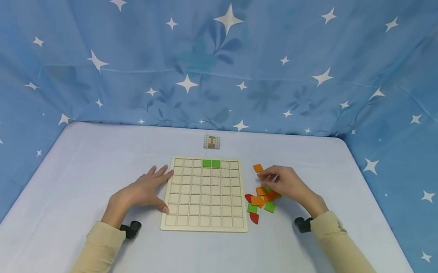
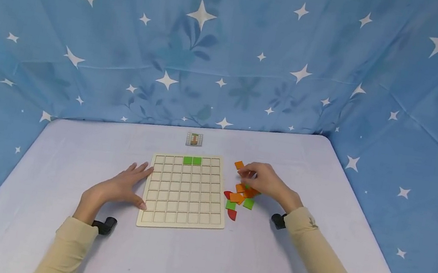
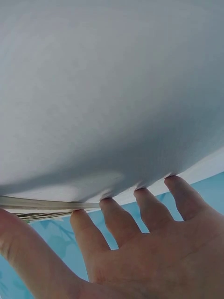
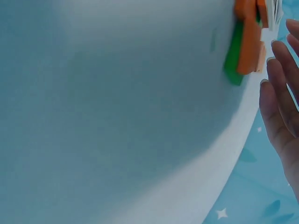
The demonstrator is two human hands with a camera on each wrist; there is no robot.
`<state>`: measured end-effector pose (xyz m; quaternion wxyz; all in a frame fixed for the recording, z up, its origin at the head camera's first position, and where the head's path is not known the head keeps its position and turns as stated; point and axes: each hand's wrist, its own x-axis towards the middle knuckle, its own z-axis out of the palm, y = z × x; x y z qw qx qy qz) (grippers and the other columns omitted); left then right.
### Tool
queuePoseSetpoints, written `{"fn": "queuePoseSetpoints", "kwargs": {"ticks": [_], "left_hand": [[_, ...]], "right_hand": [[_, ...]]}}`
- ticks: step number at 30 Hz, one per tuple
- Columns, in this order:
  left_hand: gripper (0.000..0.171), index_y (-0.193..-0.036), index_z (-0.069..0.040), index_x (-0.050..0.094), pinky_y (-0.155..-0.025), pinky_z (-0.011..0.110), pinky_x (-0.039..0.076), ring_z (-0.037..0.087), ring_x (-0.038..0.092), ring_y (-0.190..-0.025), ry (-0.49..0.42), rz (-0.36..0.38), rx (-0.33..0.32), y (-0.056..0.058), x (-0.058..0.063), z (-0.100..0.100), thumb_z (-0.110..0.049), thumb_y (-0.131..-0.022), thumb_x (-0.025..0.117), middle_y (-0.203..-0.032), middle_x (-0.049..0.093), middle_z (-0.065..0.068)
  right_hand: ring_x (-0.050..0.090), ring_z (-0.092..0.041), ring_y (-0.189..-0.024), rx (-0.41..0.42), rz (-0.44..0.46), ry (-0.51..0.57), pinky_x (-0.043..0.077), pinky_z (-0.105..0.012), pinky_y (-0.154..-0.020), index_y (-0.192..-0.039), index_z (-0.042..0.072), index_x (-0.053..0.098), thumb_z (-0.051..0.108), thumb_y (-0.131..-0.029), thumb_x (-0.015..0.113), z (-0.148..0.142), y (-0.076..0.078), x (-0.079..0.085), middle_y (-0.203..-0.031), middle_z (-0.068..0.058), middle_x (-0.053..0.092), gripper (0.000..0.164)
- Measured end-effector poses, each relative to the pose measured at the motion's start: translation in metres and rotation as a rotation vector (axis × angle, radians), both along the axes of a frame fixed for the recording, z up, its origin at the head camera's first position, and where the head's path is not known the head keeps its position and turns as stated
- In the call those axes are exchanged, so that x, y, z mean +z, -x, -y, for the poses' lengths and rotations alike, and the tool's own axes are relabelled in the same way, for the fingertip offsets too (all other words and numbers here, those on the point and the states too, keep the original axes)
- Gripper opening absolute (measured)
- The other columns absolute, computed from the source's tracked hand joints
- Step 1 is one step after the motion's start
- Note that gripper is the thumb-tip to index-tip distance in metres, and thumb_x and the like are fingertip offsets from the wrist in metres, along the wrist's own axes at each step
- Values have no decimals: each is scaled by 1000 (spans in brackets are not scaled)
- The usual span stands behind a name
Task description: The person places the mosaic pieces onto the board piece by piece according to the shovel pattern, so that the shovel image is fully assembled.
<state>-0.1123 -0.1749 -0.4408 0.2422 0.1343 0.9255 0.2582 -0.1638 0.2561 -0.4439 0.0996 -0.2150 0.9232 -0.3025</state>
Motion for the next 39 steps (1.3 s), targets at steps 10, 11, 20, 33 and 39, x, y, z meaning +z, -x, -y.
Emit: {"fn": "queuePoseSetpoints", "kwargs": {"ticks": [10, 11, 20, 33, 39], "left_hand": [[116, -164, -8, 26, -127, 65, 6, 45, -2, -158, -7, 16, 4, -1, 0, 1, -33, -72, 93, -172, 9, 19], [116, -164, -8, 26, -127, 65, 6, 45, -1, -158, -8, 15, 3, -1, 0, 1, -32, -72, 93, -172, 10, 19], [116, -163, -8, 29, -127, 64, 8, 46, 3, -158, -8, -1, 16, -6, 2, 0, -32, -70, 95, -172, 14, 19], [115, -162, -7, 30, -127, 64, 8, 46, 3, -158, -21, -2, 19, -4, 3, 0, -31, -70, 95, -171, 14, 19], [115, -162, -7, 30, -128, 63, 8, 46, 2, -158, -21, 0, 16, -5, 3, 0, -31, -70, 94, -171, 14, 20]], "right_hand": [[58, -18, -86, -35, 94, -23, 55, -26, -75, -116, 6, 76, 9, -94, 72, -11, -3, -9, -101, -3, 73, 23], [58, -18, -86, -43, 101, -26, 55, -25, -74, -116, 6, 76, 10, -94, 73, -11, -3, -9, -101, -3, 73, 23], [57, -17, -84, -46, 103, -51, 54, -26, -73, -113, 7, 77, 9, -91, 75, -13, -7, -11, -97, -1, 71, 22], [60, -18, -87, -35, 130, -74, 58, -30, -78, -114, 6, 77, 7, -91, 75, -17, -10, -3, -103, -4, 72, 23], [60, -17, -87, -49, 110, -74, 57, -29, -79, -114, 6, 77, 8, -93, 73, -23, -10, -8, -103, -3, 72, 21]]}}
